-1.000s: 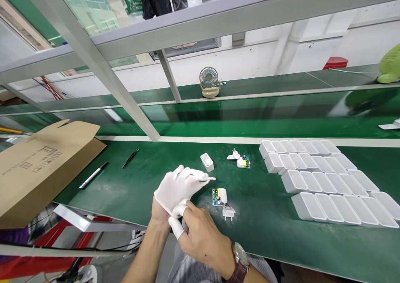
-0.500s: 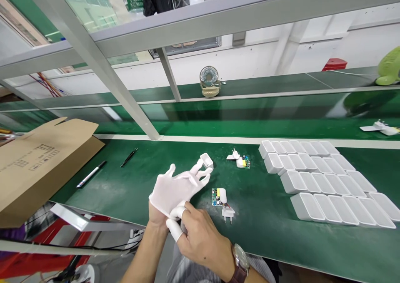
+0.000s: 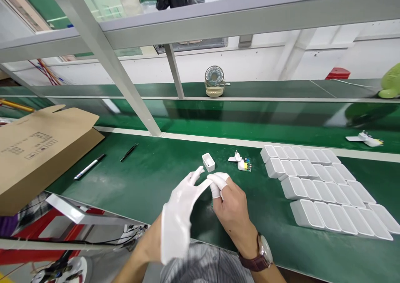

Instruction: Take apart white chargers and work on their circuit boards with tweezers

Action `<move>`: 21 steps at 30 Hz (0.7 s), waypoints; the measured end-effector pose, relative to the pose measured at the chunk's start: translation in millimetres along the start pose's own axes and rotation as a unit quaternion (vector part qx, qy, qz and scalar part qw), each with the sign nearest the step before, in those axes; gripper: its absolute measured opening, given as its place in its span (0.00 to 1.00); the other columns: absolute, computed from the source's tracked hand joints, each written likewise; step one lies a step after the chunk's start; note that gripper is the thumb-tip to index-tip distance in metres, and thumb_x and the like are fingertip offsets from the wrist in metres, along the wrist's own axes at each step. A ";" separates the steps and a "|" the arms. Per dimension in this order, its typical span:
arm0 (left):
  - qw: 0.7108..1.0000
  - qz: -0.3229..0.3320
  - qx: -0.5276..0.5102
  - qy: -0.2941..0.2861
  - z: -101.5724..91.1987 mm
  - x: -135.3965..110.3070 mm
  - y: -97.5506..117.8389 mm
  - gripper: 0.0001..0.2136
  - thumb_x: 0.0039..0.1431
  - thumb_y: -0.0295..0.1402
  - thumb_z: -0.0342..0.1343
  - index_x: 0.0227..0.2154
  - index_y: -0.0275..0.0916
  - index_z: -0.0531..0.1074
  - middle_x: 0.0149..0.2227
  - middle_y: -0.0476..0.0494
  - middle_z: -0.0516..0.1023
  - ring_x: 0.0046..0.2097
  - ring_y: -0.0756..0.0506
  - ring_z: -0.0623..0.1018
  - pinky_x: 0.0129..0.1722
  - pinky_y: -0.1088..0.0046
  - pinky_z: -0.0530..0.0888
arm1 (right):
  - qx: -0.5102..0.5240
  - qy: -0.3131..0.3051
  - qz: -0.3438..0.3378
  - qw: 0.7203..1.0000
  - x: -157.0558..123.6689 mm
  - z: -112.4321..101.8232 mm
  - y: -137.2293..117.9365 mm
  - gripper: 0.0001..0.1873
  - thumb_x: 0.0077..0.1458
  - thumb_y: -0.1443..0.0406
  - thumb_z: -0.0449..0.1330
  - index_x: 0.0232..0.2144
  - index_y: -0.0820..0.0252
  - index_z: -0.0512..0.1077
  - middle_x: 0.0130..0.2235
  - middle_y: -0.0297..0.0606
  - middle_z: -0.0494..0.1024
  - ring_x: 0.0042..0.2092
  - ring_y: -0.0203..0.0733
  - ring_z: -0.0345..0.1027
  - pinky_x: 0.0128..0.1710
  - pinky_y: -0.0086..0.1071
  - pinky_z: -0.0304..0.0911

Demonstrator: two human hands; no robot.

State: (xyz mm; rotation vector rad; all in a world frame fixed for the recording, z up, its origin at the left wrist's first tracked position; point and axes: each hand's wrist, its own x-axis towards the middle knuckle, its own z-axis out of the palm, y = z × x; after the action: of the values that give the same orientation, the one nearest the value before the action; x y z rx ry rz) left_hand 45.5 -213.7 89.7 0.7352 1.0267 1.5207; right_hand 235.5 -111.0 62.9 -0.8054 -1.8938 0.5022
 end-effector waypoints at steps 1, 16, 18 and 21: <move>1.000 0.006 0.019 -0.023 1.9 -2.6 0.4 0.20 0.41 0.38 0.71 0.41 0.48 0.82 0.46 0.34 0.80 0.64 0.23 0.64 0.66 0.44 0.57 | -0.025 0.001 -0.011 1.000 -0.8 -1.8 1.8 0.17 0.64 0.73 0.55 0.53 0.56 0.71 0.48 0.43 0.77 0.51 0.45 0.71 0.51 0.40 0.68; 0.774 0.218 0.591 -0.068 63.3 25.2 23.4 0.18 0.60 0.31 0.55 0.53 0.46 0.71 0.63 0.40 0.66 0.65 0.32 0.65 0.63 0.46 0.64 | -0.015 -0.010 0.007 1.000 -4.6 -4.1 -2.5 0.16 0.64 0.71 0.57 0.53 0.56 0.71 0.47 0.42 0.76 0.49 0.42 0.71 0.50 0.38 0.68; 0.823 0.202 0.531 -0.025 53.0 27.1 16.6 0.21 0.63 0.34 0.54 0.59 0.49 0.67 0.67 0.43 0.63 0.67 0.34 0.63 0.65 0.48 0.64 | -0.001 0.019 0.042 0.999 -4.8 -3.2 -14.7 0.16 0.64 0.71 0.58 0.53 0.56 0.70 0.45 0.42 0.75 0.45 0.41 0.71 0.46 0.37 0.69; 0.880 0.168 0.444 -0.018 30.1 26.1 3.5 0.23 0.66 0.36 0.51 0.64 0.53 0.62 0.69 0.48 0.60 0.70 0.37 0.59 0.69 0.50 0.58 | 0.053 0.015 0.047 0.997 -11.8 1.3 -33.1 0.10 0.62 0.70 0.60 0.46 0.56 0.71 0.39 0.39 0.74 0.38 0.39 0.70 0.40 0.35 0.68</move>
State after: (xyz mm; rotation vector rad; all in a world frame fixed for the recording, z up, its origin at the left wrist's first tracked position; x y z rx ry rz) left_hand 65.1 -181.8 103.8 1.6408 1.6504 1.2539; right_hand 227.5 -142.4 76.3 -0.8294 -1.7912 0.6399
